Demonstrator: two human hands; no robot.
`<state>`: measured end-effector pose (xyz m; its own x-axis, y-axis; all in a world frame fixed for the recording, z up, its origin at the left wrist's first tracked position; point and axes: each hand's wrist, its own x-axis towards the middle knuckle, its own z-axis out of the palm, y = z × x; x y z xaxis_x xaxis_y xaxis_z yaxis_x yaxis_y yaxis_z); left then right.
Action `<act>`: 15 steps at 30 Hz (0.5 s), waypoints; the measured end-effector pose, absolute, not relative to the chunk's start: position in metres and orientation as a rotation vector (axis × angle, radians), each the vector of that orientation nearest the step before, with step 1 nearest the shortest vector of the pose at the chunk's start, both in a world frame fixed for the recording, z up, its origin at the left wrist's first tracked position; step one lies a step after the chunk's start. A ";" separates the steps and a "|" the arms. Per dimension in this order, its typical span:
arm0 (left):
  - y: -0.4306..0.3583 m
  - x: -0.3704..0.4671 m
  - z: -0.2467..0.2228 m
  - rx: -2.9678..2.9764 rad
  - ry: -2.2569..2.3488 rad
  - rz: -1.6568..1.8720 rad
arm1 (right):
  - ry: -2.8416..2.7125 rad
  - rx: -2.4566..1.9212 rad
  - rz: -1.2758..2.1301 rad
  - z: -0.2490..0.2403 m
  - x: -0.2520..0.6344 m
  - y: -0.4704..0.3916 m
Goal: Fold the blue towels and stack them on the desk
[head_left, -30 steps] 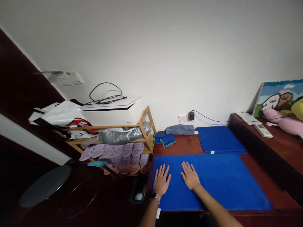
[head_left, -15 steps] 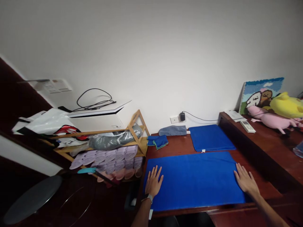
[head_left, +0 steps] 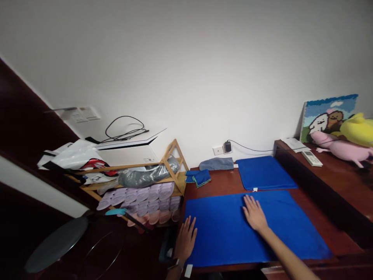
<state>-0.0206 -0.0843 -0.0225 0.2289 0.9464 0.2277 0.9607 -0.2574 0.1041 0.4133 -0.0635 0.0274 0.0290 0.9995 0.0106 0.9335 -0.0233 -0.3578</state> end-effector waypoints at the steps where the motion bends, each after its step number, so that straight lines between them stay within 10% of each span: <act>1: -0.082 -0.017 -0.020 -2.388 -1.887 -0.388 | -2.040 -1.969 0.410 0.032 0.388 -0.054; 15: 0.015 0.017 -0.022 -2.270 -2.059 -0.313 | -2.114 -1.887 0.487 0.003 0.334 -0.020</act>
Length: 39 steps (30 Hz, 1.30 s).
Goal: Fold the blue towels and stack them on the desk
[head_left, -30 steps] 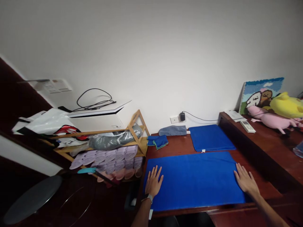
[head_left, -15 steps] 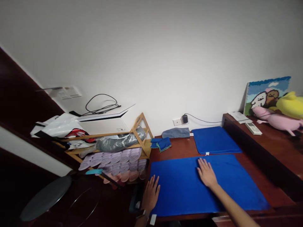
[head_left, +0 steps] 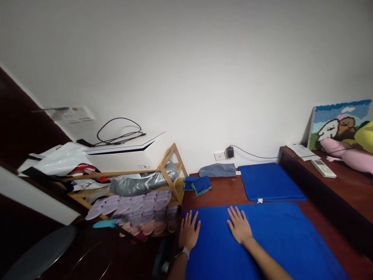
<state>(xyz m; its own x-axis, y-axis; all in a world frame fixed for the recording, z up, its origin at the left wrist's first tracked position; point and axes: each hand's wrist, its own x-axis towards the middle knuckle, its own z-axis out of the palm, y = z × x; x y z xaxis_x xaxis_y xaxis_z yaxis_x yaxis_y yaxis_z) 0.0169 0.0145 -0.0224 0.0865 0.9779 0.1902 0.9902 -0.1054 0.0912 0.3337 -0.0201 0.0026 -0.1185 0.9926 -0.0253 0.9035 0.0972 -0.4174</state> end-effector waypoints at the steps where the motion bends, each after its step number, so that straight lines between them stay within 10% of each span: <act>1: 0.014 0.015 -0.025 -2.270 -2.062 -0.316 | -2.094 -1.949 0.456 0.000 0.358 -0.021; 10: 0.012 0.023 -0.022 -2.232 -2.040 -0.296 | -1.560 -2.608 0.232 -0.035 0.628 -0.061; 30: 0.010 0.038 0.014 -2.166 -1.894 -0.191 | -1.521 -2.351 0.504 0.003 0.670 -0.047; 39: -0.118 0.339 0.006 -3.029 -1.326 -0.532 | -1.519 -2.149 0.466 -0.015 0.680 -0.053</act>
